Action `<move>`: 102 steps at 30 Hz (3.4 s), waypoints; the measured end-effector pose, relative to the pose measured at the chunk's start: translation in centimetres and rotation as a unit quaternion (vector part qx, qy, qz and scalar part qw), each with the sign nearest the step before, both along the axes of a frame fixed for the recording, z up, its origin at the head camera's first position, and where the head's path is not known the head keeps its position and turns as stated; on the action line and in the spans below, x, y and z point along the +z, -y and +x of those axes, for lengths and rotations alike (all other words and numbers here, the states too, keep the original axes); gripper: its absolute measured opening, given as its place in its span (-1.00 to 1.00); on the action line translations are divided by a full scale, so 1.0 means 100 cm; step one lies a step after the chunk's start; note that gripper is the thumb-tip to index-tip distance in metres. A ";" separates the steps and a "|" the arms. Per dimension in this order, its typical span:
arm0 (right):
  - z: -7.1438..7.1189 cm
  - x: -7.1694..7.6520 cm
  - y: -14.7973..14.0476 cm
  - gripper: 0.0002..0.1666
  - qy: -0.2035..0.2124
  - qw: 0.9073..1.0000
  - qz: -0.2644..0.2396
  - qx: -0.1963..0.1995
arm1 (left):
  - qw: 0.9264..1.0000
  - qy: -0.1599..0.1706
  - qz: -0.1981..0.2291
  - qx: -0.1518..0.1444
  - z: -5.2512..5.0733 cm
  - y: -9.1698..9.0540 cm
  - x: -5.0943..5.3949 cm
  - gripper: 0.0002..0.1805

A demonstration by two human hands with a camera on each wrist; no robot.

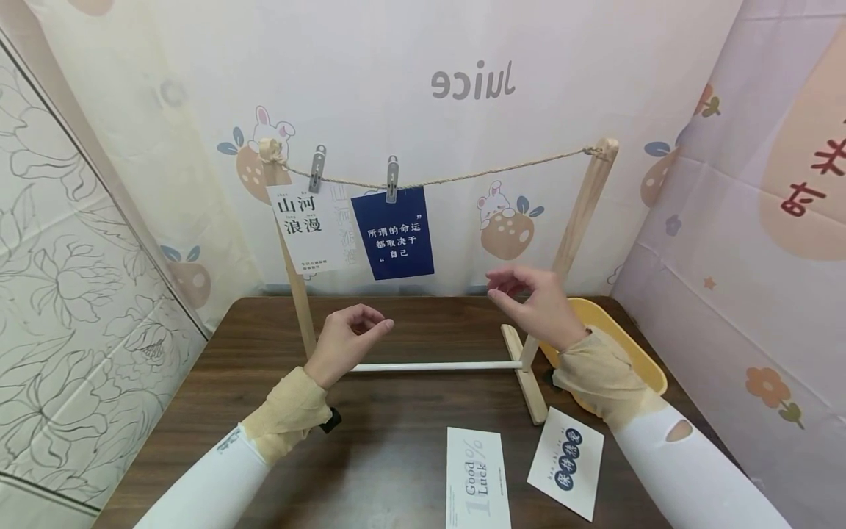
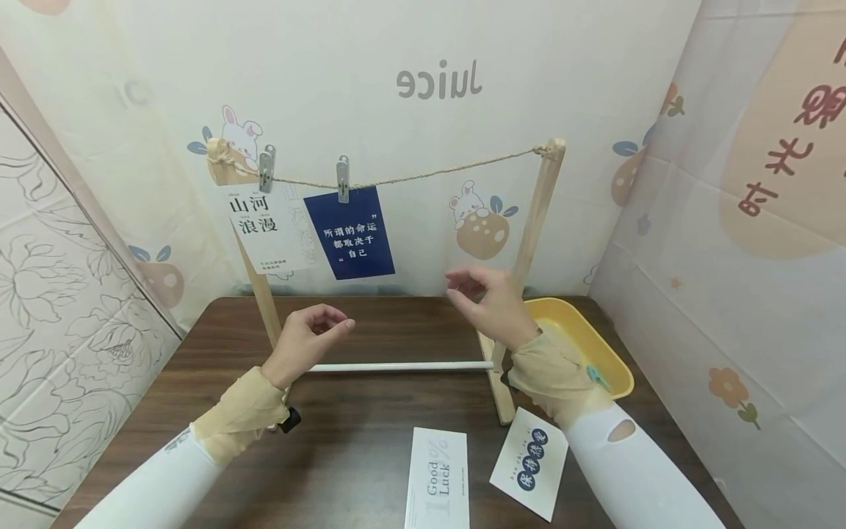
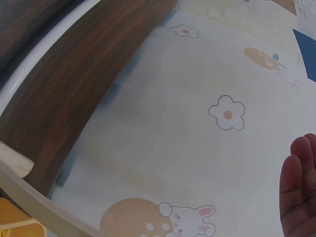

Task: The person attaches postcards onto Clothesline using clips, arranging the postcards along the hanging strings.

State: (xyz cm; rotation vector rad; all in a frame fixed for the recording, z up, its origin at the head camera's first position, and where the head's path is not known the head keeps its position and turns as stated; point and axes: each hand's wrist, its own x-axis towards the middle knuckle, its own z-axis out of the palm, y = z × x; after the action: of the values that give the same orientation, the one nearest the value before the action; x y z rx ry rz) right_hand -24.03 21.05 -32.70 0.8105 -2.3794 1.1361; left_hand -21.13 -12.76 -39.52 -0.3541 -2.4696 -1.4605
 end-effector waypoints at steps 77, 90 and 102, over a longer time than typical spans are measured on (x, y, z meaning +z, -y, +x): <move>0.028 -0.085 -0.051 -0.82 0.073 0.996 -0.034 -0.048 | 0.970 0.081 -0.100 -0.209 0.020 -0.064 -0.063 -0.72; 0.029 -0.084 -0.069 -0.79 0.091 0.993 -0.026 -0.068 | 0.953 0.112 -0.152 -0.235 0.030 -0.083 -0.070 -0.58; 0.026 -0.090 -0.086 -0.83 0.074 0.994 -0.013 -0.080 | 0.937 0.129 -0.204 -0.254 0.038 -0.094 -0.080 -0.47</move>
State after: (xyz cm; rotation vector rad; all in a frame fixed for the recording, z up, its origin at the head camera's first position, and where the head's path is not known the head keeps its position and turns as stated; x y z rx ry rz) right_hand -21.40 29.66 -41.65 0.5317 -2.4925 1.1948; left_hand -17.36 -3.35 -47.57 -1.0052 -3.0562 -1.1920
